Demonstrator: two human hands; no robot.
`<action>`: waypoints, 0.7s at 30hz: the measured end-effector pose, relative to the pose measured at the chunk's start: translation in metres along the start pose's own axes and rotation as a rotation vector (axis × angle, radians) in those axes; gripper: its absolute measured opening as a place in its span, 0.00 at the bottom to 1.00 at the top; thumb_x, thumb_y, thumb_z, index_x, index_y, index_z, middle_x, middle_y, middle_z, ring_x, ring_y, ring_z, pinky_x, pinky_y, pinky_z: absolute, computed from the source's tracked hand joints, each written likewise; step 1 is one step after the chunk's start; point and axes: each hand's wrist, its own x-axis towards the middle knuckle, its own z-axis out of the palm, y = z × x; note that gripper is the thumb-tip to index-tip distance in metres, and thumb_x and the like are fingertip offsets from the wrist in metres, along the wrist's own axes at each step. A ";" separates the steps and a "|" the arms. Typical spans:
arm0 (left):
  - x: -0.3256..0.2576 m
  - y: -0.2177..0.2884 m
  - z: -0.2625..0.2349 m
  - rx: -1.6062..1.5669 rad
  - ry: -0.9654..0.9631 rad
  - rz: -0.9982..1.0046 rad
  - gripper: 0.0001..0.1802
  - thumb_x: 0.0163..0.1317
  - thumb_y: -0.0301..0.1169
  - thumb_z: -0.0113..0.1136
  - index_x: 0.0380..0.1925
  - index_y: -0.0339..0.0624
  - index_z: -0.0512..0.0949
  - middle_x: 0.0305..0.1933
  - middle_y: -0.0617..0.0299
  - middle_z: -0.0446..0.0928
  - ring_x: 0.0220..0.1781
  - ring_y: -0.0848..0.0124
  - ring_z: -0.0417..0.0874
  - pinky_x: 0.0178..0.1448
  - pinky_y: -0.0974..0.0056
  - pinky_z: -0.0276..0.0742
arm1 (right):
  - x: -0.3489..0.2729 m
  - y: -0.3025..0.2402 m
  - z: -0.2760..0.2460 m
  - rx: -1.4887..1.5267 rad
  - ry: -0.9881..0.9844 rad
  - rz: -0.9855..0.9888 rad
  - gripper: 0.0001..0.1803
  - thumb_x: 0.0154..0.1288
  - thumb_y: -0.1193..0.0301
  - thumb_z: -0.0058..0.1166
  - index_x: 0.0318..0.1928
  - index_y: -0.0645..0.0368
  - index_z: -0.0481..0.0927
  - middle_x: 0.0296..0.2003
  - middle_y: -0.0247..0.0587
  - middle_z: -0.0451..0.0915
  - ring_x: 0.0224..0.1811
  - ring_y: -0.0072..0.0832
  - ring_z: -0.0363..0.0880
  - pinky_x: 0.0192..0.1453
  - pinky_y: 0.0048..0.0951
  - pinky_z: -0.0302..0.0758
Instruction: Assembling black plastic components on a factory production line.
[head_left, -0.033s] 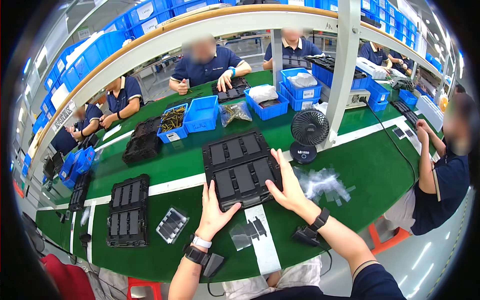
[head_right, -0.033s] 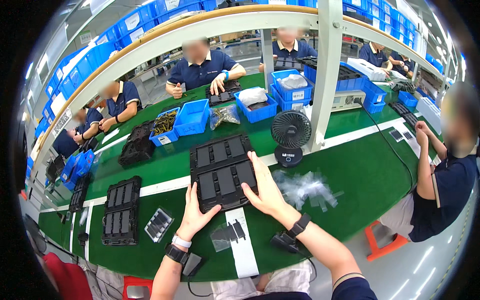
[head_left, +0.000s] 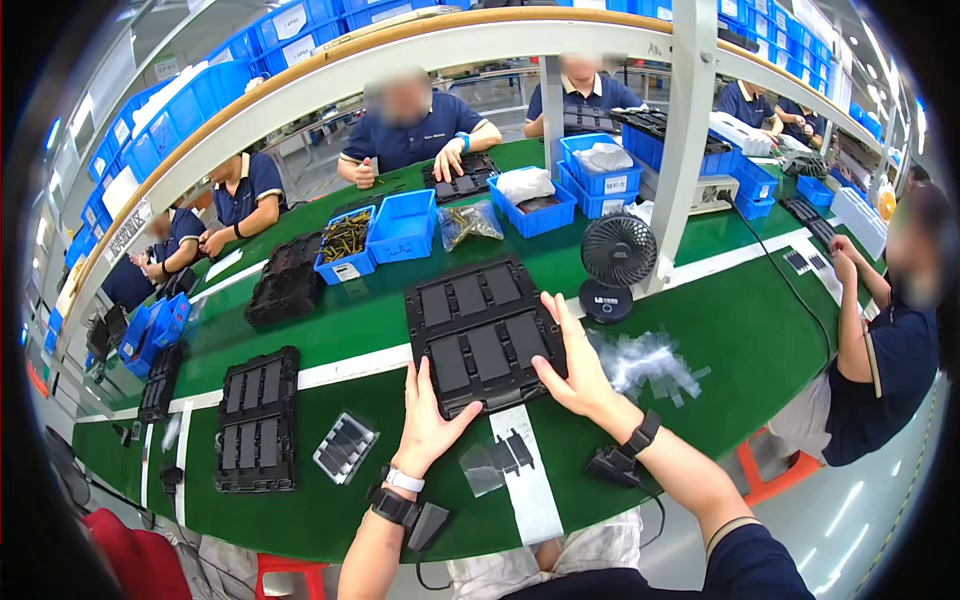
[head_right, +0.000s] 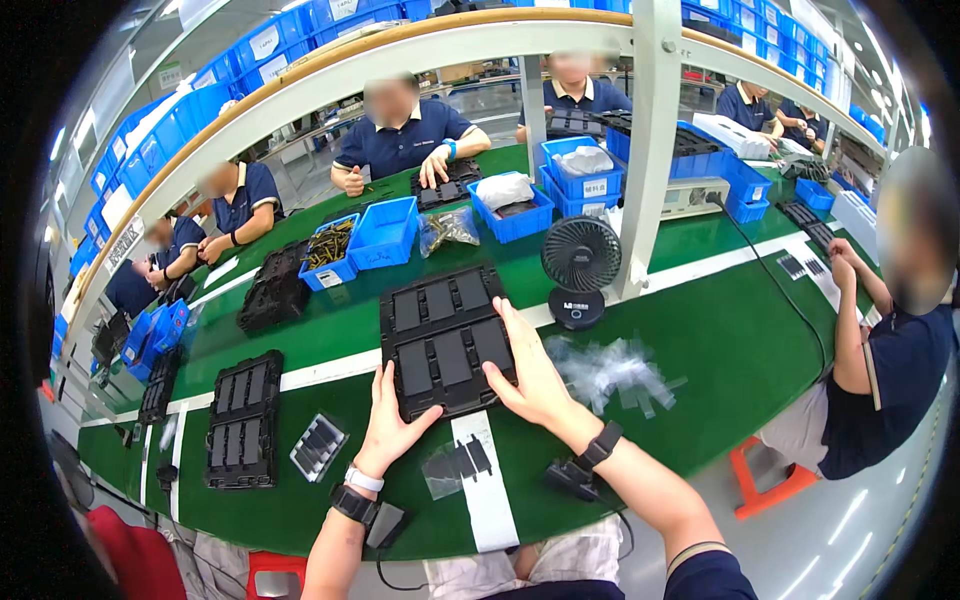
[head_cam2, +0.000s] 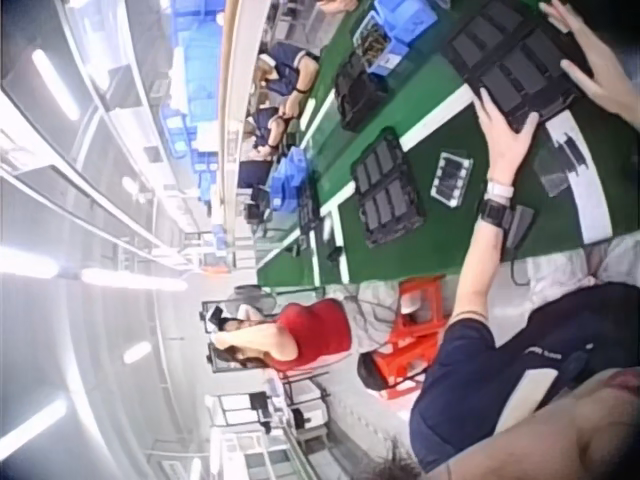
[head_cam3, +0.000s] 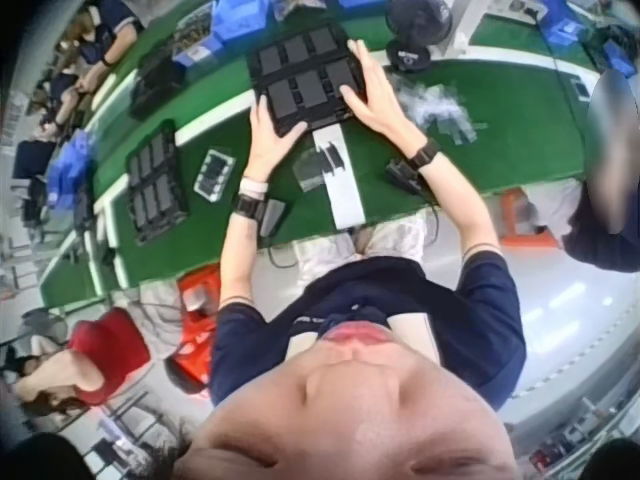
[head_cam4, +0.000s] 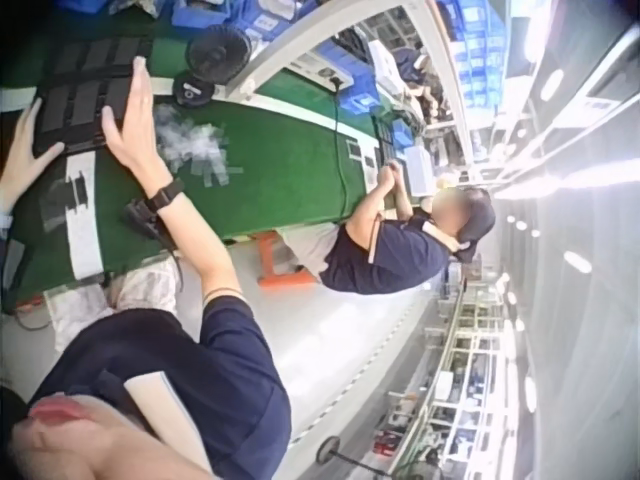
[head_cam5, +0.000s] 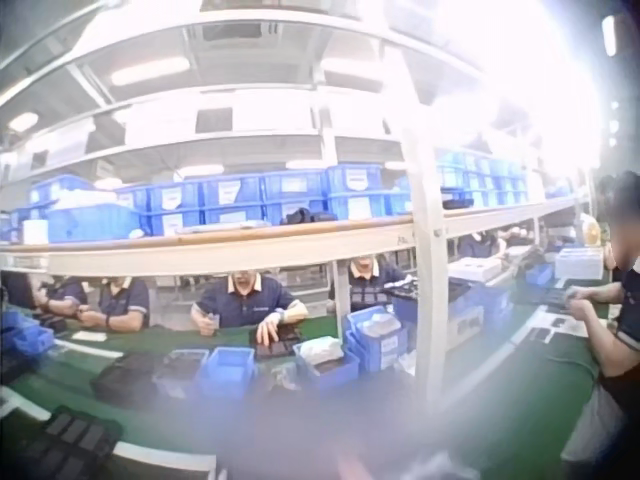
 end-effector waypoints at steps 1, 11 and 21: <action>0.003 0.004 0.001 -0.006 0.000 -0.013 0.56 0.44 0.47 0.69 0.63 0.29 0.46 0.66 0.33 0.43 0.68 0.43 0.49 0.68 0.53 0.51 | 0.001 -0.001 -0.005 0.034 0.029 -0.040 0.41 0.55 0.77 0.51 0.66 0.67 0.45 0.64 0.52 0.54 0.67 0.46 0.51 0.69 0.37 0.49; 0.008 -0.003 0.005 -0.070 0.048 0.019 0.53 0.48 0.48 0.65 0.63 0.27 0.47 0.65 0.31 0.44 0.68 0.43 0.49 0.69 0.54 0.50 | -0.034 -0.144 -0.097 -0.200 -0.299 -1.079 0.10 0.55 0.70 0.48 0.38 0.59 0.75 0.29 0.33 0.69 0.32 0.22 0.71 0.31 0.21 0.71; 0.011 -0.005 0.004 -0.027 0.176 0.005 0.42 0.54 0.45 0.61 0.62 0.33 0.55 0.66 0.36 0.48 0.70 0.48 0.44 0.70 0.54 0.47 | -0.211 -0.100 -0.199 -0.176 -1.213 1.018 0.28 0.55 0.46 0.49 0.48 0.53 0.73 0.33 0.45 0.80 0.37 0.42 0.79 0.40 0.37 0.75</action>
